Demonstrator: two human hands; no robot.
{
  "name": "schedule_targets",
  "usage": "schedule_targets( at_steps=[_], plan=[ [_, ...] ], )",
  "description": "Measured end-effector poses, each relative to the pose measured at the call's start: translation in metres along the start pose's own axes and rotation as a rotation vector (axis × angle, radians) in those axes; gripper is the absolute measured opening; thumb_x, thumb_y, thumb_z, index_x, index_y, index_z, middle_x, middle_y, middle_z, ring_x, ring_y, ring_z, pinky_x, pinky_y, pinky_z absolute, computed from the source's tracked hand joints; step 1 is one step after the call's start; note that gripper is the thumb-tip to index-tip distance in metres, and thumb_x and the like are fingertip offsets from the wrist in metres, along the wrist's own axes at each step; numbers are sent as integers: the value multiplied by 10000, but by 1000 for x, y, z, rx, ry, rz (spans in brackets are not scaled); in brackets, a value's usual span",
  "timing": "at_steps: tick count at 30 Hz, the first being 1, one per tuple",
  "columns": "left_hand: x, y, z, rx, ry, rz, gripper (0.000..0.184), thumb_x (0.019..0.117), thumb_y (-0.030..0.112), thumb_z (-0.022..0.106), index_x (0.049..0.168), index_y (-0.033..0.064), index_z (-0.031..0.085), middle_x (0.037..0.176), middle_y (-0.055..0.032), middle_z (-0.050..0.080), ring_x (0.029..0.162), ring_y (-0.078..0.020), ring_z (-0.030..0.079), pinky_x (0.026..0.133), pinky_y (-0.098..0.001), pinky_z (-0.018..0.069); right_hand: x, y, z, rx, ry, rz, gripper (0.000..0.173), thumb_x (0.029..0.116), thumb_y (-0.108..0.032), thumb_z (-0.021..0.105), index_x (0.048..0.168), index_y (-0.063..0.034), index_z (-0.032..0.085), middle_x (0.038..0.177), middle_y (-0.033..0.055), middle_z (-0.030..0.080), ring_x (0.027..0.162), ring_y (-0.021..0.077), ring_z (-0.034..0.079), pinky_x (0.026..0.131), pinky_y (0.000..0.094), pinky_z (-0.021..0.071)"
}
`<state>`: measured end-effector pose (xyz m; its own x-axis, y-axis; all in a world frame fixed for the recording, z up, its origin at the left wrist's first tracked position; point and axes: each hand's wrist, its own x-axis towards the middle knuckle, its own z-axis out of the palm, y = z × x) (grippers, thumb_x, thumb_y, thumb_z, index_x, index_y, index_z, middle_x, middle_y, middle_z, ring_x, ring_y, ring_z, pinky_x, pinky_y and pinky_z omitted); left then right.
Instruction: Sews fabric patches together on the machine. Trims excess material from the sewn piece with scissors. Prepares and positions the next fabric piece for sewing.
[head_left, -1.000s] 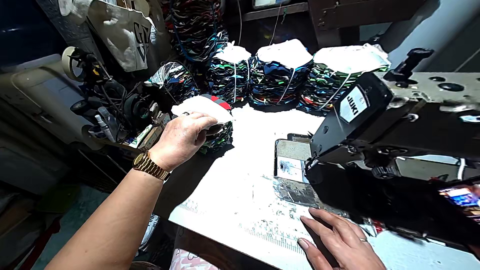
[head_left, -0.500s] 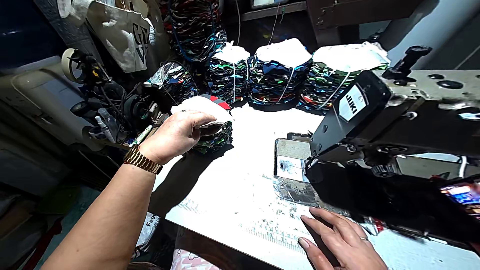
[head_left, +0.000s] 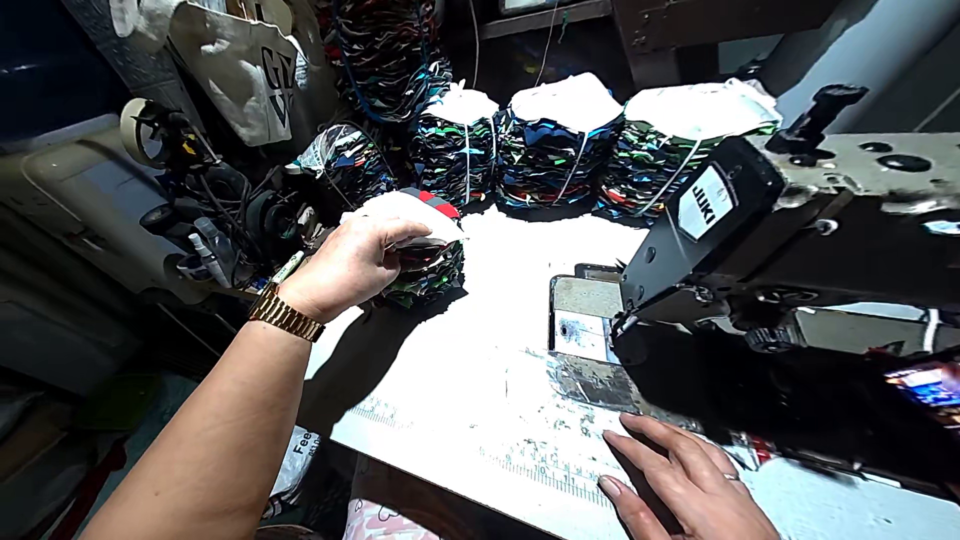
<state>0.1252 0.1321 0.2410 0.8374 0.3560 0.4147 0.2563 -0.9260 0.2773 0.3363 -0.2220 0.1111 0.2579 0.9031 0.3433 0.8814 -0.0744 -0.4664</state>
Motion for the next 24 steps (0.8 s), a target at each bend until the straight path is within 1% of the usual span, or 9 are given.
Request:
schedule_targets(
  at_steps=[1,3,5,8,11,15,18,21,24],
  plan=[
    [1,0,-1,-2,-8,-9,427,882,-23,670,1271,146,726,1208,-44,731,1142,-159,674,1006,-429,546,0,0,0,0,-3,3,393,980,-317,648,1241,-32,716,1354,269,602,1322,424,519,1121,535,393],
    [2,-1,-2,1,-17,-27,407,887,6,684,1264,150,729,1188,-38,737,1120,-165,680,995,-457,542,0,0,0,2,-2,6,393,981,-321,649,1240,-33,717,1353,267,602,1324,422,516,1118,529,399],
    [2,-1,-1,-16,-19,-26,352,909,60,719,1251,142,733,1168,-40,741,1094,-159,689,988,-453,545,0,0,0,4,-4,6,394,982,-318,647,1237,-26,717,1353,273,600,1326,424,514,1121,523,398],
    [4,-2,-2,-55,-15,-21,312,918,100,742,1229,127,737,1141,-43,743,1051,-128,699,963,-396,567,0,0,0,9,5,-1,390,980,-312,647,1231,-23,721,1350,272,603,1320,419,518,1120,513,399],
    [4,-3,-6,-128,-44,-33,323,931,53,713,1251,100,722,1141,-62,739,1037,-108,696,964,-340,562,0,0,0,13,3,1,391,980,-312,650,1235,-23,720,1351,273,602,1318,420,518,1119,518,396],
    [5,-1,-15,-174,-117,-83,376,928,-25,650,1273,113,708,1138,-60,738,1007,-83,693,927,-309,561,0,0,-1,12,-3,5,392,985,-314,644,1238,-24,717,1359,275,597,1323,433,513,1113,539,398],
    [6,0,-18,-186,-155,-97,426,909,-54,618,1294,110,695,1169,-70,727,1001,-98,691,908,-317,565,0,0,0,8,4,3,388,983,-315,646,1237,-30,717,1356,269,602,1322,427,515,1109,534,402],
    [6,1,-18,-169,-156,-106,445,894,-62,626,1295,115,699,1174,-67,728,1012,-99,691,916,-316,561,0,0,0,12,2,7,389,981,-315,647,1237,-32,718,1357,268,601,1323,425,514,1108,536,401],
    [6,2,-16,-169,-133,-106,436,889,-59,630,1289,102,700,1193,-72,724,1050,-105,689,947,-324,559,0,1,0,13,3,6,385,980,-310,644,1237,-33,718,1355,267,602,1322,423,515,1108,535,402]
  ],
)
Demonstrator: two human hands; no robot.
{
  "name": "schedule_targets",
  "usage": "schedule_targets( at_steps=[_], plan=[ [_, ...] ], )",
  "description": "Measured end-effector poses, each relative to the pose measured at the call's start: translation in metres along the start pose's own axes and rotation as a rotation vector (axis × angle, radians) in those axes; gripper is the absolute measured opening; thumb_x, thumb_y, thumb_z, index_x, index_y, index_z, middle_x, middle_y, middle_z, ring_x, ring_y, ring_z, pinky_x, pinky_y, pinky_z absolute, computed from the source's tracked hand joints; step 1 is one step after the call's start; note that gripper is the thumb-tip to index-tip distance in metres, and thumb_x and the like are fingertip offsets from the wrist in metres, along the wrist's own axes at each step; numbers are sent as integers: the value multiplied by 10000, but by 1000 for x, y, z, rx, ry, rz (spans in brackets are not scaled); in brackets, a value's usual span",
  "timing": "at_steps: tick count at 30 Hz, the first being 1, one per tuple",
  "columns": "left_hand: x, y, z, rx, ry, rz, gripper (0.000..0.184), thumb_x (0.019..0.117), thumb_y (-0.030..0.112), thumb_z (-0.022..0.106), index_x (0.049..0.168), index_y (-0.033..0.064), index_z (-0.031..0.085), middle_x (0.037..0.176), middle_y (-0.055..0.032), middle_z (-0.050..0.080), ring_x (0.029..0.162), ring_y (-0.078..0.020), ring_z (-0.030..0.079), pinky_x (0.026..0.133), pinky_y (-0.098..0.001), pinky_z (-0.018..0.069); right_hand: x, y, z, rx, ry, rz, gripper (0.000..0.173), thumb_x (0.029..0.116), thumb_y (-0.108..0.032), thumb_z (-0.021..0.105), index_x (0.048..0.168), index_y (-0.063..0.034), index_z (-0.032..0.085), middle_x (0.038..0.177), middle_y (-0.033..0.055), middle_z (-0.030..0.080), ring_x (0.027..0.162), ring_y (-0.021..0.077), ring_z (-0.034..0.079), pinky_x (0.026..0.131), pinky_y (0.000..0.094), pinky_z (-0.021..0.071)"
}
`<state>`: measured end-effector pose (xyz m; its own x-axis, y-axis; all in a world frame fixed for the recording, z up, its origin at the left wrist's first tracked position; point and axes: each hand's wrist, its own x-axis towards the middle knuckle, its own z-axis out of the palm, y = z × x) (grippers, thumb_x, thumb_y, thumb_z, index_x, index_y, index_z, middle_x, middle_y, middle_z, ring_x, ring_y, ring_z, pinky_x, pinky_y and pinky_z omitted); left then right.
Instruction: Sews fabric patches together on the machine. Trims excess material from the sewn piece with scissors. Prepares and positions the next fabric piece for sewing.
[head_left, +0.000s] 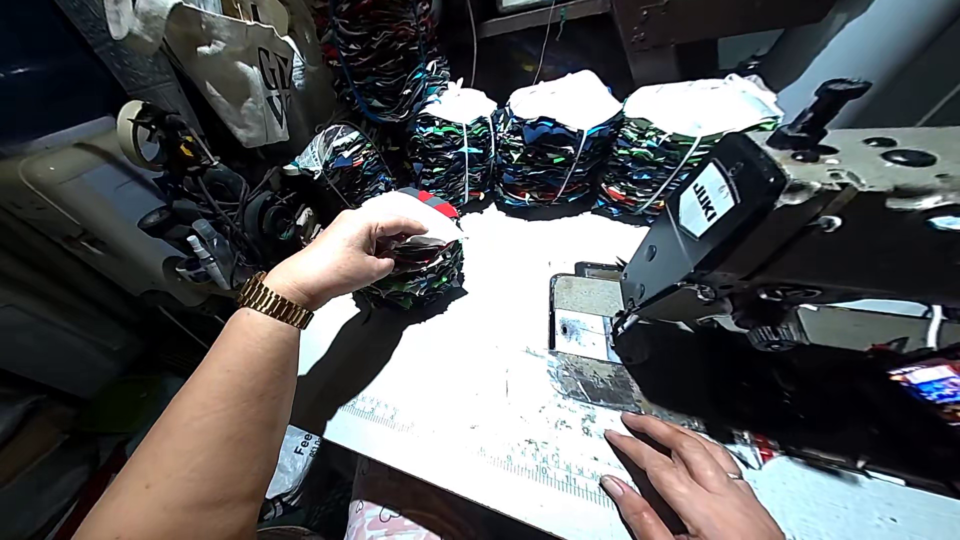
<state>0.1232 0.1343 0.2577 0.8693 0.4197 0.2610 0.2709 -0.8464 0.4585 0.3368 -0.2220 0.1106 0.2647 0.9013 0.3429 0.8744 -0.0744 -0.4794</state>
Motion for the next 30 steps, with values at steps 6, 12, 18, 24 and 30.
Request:
schedule_targets(
  at_steps=[6,12,18,24,30],
  plan=[
    [3,-5,17,114,145,31,342,897,63,702,1225,148,742,1162,-32,740,1038,-131,701,932,-413,579,0,-1,-1,-10,-2,2,383,985,-315,637,1236,-37,720,1356,261,605,1323,423,516,1116,527,396],
    [4,6,28,290,252,30,202,929,148,713,1116,182,782,1080,-15,760,1006,-179,716,882,-506,577,0,-1,-1,-4,-4,7,392,983,-326,640,1236,-37,720,1360,262,601,1325,416,516,1118,519,397],
    [3,7,34,386,326,78,96,948,157,702,1001,147,781,962,-36,763,915,-202,730,817,-498,582,0,-1,0,-1,2,12,385,982,-325,647,1234,-44,722,1362,251,604,1330,406,513,1121,514,396],
    [5,4,30,292,335,9,105,964,192,683,999,171,780,946,-5,754,884,-153,710,800,-470,573,0,-2,-1,-9,-4,10,380,985,-320,639,1229,-41,723,1360,258,603,1330,410,515,1126,516,393],
    [3,9,39,422,353,94,240,940,117,699,1179,116,727,1216,-74,705,1044,-245,705,836,-488,589,0,-2,-1,-3,-3,19,386,980,-318,647,1232,-36,723,1360,256,606,1332,413,515,1127,515,393]
  ],
)
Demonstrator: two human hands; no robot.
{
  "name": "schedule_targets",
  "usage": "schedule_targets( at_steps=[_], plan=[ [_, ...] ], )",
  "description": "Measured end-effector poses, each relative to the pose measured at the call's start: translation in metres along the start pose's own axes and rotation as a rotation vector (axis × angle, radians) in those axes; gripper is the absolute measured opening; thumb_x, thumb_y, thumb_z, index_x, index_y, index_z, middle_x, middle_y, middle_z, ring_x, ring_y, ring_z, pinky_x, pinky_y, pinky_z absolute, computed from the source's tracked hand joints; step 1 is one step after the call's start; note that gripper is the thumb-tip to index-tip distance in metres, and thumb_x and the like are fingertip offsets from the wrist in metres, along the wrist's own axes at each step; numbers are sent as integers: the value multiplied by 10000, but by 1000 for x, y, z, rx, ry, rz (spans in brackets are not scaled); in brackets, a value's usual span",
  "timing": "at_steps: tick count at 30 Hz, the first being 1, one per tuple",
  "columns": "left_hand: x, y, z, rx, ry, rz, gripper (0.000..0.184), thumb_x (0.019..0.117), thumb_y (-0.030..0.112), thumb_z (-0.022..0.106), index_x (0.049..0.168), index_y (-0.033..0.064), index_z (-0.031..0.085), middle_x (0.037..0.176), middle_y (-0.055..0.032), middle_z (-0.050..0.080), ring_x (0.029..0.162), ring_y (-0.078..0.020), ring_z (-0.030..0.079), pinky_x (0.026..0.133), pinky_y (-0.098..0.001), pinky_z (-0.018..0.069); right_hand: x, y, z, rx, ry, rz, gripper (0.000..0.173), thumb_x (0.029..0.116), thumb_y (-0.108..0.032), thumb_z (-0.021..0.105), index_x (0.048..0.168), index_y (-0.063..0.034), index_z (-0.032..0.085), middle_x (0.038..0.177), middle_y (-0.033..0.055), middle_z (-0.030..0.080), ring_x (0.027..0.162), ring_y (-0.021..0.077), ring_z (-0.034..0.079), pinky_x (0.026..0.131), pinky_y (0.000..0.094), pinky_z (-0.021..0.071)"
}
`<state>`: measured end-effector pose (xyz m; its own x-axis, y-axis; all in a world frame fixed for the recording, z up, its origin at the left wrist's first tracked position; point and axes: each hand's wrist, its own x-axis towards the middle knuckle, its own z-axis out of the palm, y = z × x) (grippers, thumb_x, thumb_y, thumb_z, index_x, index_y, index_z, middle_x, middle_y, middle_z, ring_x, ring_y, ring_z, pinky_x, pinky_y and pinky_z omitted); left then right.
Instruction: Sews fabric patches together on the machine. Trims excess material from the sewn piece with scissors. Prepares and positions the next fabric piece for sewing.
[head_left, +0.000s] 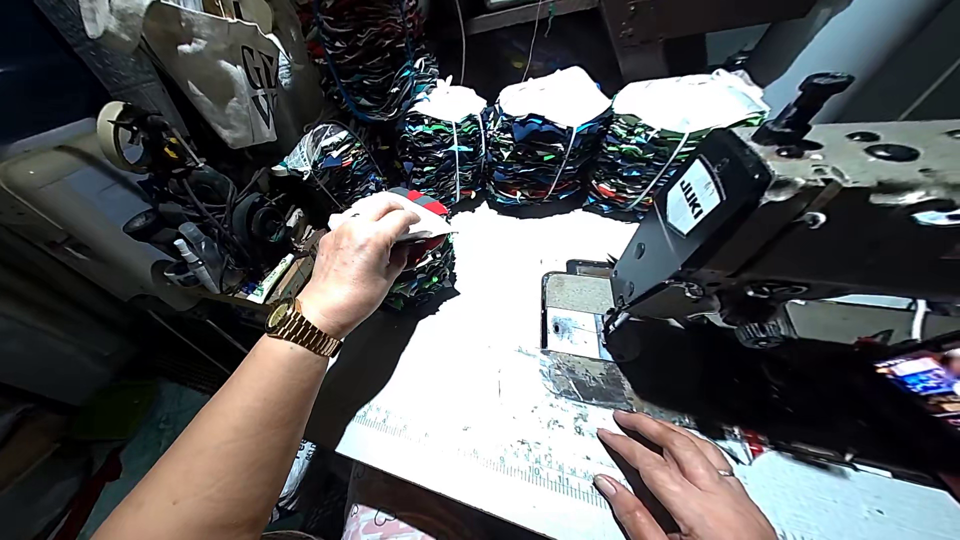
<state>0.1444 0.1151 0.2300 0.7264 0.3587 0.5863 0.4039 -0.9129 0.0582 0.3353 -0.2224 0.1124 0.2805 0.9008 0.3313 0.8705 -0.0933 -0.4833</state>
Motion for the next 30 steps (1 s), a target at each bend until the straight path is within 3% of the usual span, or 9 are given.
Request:
schedule_targets(
  at_steps=[3,6,9,12,17,21,24,27,30],
  plan=[
    [-4,-2,2,24,26,-21,219,946,127,687,1159,113,739,1142,-83,743,1071,-260,708,908,-502,571,0,1,0,3,0,-2,383,979,-313,649,1235,-38,722,1358,254,608,1330,411,517,1129,511,394],
    [-4,-5,0,-1,39,-53,148,978,154,654,1068,122,767,1011,-73,764,954,-242,733,832,-508,580,0,1,0,1,5,-8,384,982,-318,645,1233,-38,721,1356,255,608,1328,409,520,1125,512,397],
    [1,-9,-8,-127,35,-125,212,970,95,633,1143,113,753,1075,-81,759,982,-224,728,868,-516,571,0,1,0,1,2,-12,385,981,-310,643,1236,-32,718,1362,258,604,1333,413,515,1124,513,396],
    [4,-13,-10,-202,77,-155,233,963,63,629,1159,105,748,1065,-60,762,996,-147,720,901,-411,575,0,2,0,-2,3,-13,382,983,-309,638,1236,-34,719,1362,256,605,1334,407,515,1123,510,399],
    [0,-11,-9,-145,120,-107,237,978,67,617,1179,101,740,1085,-76,758,1017,-186,722,908,-442,572,0,1,0,-4,4,-11,386,988,-315,636,1239,-34,718,1363,251,606,1332,404,519,1129,507,396],
    [-15,16,-19,-39,179,41,206,1026,110,579,1156,65,732,1063,-102,752,953,-218,733,829,-437,599,-1,1,-1,4,1,-5,381,984,-311,640,1234,-35,720,1367,249,604,1337,398,518,1132,504,395],
    [-47,56,-19,-24,93,115,219,1026,102,537,1134,56,722,1073,-99,735,923,-223,721,726,-424,599,-2,2,-1,44,16,-9,380,989,-300,635,1229,-16,713,1343,247,618,1319,394,530,1130,501,394],
    [-93,92,4,-96,44,198,221,1007,85,566,1140,53,740,1188,-111,740,1170,-254,696,959,-431,594,-4,2,-3,132,87,-6,369,1005,-243,608,1248,21,690,1302,256,637,1290,370,558,1110,488,425],
    [-138,119,35,-182,9,263,196,992,36,582,1096,80,742,1145,-100,760,1153,-269,710,964,-405,599,-7,4,0,149,204,-13,362,1012,-247,580,1243,9,691,1252,204,671,1238,274,608,1055,420,496]
  ],
)
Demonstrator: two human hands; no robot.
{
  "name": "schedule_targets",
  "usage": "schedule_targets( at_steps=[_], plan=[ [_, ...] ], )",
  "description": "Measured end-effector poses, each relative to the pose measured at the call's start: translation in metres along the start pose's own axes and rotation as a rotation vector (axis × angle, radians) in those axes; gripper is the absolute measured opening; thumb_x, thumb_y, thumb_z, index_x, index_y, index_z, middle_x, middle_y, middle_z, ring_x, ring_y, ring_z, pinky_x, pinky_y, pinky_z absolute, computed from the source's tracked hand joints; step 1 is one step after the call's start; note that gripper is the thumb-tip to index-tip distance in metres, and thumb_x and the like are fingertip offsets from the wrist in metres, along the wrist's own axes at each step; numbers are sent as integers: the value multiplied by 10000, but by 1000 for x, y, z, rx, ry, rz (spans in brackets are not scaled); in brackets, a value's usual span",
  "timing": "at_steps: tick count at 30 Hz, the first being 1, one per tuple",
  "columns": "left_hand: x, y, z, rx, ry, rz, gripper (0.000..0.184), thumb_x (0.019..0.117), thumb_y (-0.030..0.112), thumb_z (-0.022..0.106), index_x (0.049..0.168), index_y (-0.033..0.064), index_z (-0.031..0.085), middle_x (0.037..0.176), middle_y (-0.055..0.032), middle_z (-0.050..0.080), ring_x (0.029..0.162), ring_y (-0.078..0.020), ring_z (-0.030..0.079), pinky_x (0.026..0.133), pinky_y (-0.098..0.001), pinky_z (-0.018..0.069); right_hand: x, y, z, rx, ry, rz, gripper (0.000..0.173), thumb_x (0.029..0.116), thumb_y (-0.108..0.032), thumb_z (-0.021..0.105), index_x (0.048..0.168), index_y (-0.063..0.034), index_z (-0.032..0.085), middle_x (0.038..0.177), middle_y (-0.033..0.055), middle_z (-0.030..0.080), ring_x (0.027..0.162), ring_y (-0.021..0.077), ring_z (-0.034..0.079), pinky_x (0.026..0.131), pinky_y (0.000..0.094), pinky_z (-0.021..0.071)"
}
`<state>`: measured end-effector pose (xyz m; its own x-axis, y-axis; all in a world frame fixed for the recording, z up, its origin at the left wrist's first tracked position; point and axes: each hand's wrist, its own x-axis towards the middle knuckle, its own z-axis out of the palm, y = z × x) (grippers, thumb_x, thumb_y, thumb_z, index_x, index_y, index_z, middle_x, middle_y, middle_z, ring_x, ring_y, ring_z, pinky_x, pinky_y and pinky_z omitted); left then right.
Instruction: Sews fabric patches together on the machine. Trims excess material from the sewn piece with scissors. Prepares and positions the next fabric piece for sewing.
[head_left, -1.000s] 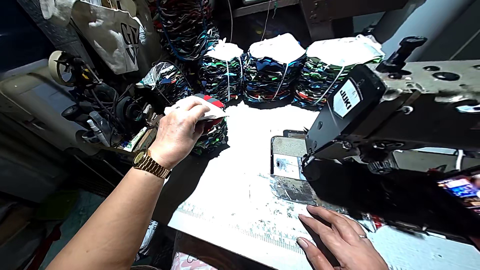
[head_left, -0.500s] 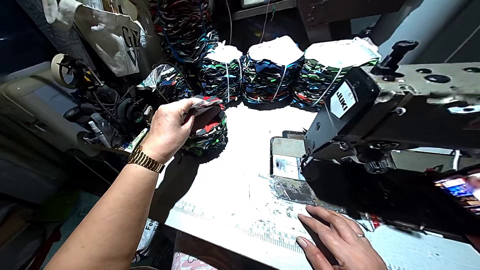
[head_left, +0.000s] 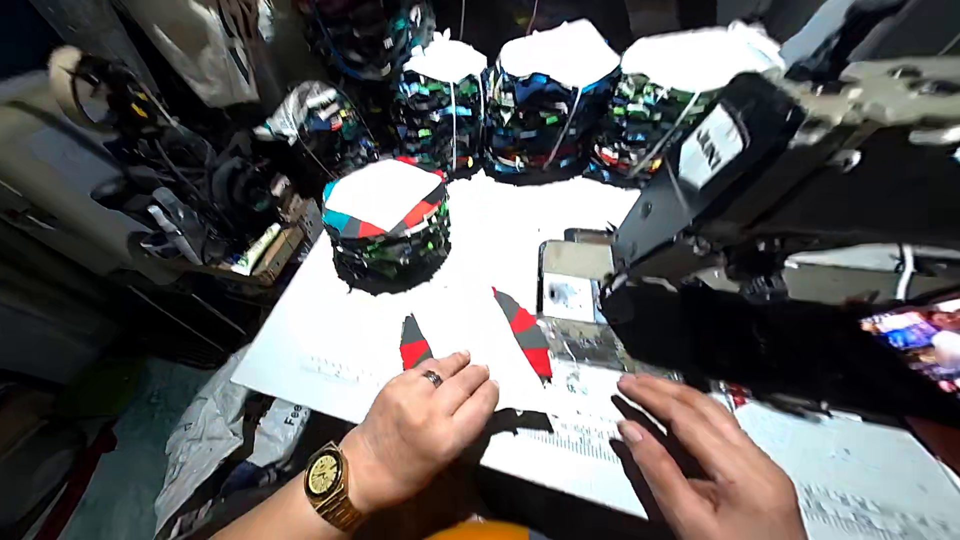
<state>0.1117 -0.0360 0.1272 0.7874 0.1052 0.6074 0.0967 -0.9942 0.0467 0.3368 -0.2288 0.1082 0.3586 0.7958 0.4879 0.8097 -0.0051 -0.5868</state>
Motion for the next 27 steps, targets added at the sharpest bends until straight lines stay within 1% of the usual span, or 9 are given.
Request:
schedule_targets(
  at_steps=[4,10,13,15,19,21,23,25,27],
  plan=[
    [-23,23,11,-74,-23,-41,202,998,37,584,1110,85,745,1188,-101,751,1207,-271,685,1005,-396,580,-3,2,4,8,81,-44,350,998,-262,577,1226,-27,703,1243,132,677,1195,209,635,1008,377,542],
    [-22,28,7,-159,-4,-39,208,997,36,587,1102,87,759,1169,-98,758,1197,-262,690,1009,-387,580,4,-28,13,-56,-167,-266,644,922,-578,640,1356,-103,633,1466,121,571,1447,339,431,1159,598,372],
    [-21,30,9,-190,20,-17,202,996,35,588,1092,86,757,1151,-103,761,1172,-262,703,995,-390,588,10,-46,29,-109,-223,-352,496,993,-372,589,1380,-63,616,1514,141,534,1482,327,402,1194,567,360],
    [-21,32,8,-211,43,-12,182,992,33,599,1068,85,757,1131,-104,760,1159,-251,707,990,-385,593,14,-52,41,-133,-237,-383,438,985,-202,539,1388,-44,607,1512,141,537,1478,316,413,1197,533,373],
    [-30,33,-3,-236,73,-66,162,983,120,673,1125,102,749,1178,-96,743,1213,-258,672,1018,-406,577,19,-54,55,-128,-264,-392,465,983,-112,538,1436,-12,567,1495,133,562,1463,282,447,1208,475,387],
    [-40,34,-10,-282,130,-164,221,975,271,714,1134,119,735,1188,-79,728,1226,-241,655,1027,-414,567,19,-52,57,-118,-262,-371,462,970,-93,526,1422,-14,581,1480,127,577,1449,271,469,1205,462,398],
    [-51,35,-19,-389,195,-342,262,969,392,699,1120,178,706,1168,2,676,1185,-130,627,994,-326,552,20,-51,57,-77,-245,-343,441,970,-93,492,1387,-25,616,1456,116,599,1438,264,482,1194,457,410],
    [-55,39,-24,-620,239,-579,203,1002,369,638,1108,207,697,1093,58,668,1052,-58,650,893,-248,576,23,-52,56,-10,-226,-307,430,986,-102,444,1360,-37,645,1440,106,614,1427,249,496,1188,433,417],
    [-49,46,-30,-1041,239,-894,272,1064,321,526,1151,125,693,1084,-42,712,1012,-159,710,886,-329,614,27,-54,54,64,-220,-269,436,975,-87,435,1348,-41,657,1432,104,620,1422,238,502,1182,413,426]
  ],
)
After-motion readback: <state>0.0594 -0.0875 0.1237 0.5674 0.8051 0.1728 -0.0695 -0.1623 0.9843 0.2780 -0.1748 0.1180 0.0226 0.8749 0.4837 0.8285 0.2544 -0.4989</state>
